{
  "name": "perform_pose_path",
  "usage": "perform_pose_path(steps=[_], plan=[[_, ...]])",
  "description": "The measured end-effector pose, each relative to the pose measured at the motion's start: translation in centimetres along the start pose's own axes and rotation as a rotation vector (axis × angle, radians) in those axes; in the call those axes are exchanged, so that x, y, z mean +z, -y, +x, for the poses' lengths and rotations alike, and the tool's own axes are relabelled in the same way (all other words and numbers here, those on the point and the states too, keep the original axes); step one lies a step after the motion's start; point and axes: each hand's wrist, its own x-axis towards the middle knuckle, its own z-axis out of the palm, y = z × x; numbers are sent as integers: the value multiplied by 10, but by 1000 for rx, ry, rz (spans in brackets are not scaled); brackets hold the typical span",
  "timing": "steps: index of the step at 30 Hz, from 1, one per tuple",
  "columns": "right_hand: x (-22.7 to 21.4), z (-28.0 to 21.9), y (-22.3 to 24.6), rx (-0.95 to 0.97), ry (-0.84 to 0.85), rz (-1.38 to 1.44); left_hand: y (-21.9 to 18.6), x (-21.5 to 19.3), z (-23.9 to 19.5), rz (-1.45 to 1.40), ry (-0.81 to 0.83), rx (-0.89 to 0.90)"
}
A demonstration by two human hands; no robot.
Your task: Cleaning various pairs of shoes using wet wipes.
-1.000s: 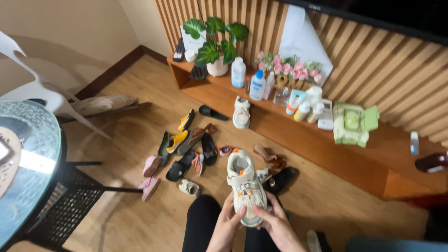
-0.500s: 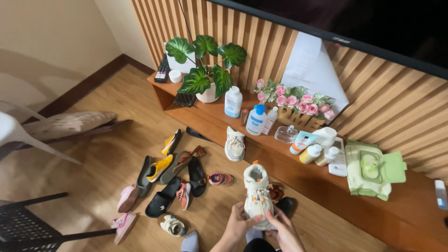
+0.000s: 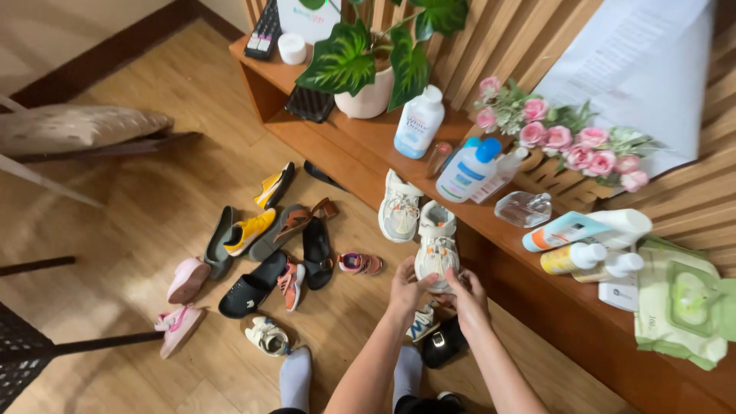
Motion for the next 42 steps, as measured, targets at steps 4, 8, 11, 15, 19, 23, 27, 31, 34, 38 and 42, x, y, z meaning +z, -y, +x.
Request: perform_pose_path(steps=[4,8,11,15,19,23,27,31,34,38,42], plan=[[8,14,-5,37,-7,46,43,-4,44,42,-46,12],[19,21,-2,16,15,74,62,-2,65,35,-64,54],[18,36,-15,-9,-13,42,15,22,27,89,-110,55],[11,82,-49,-109,-115,-109,25,16,52,252,-284,-30],[13,108,-57,-168,-107,-86,35,21,74,297,-397,-78],[32,95,-44,-222,-173,-221,32,29,76,396,-477,-142],[24,111,-55,-272,-188,-274,28,27,79,519,-430,-188],[14,88,-50,-371,-224,-280,27,2,80,583,-305,-240],[34,19,-28,-529,-204,-252,5,-31,63,616,-145,-163],[60,-48,-32,-553,105,-402,-59,-86,6,306,-19,-172],[79,-88,-51,-295,512,-470,-105,-150,-52,553,-11,-101]])
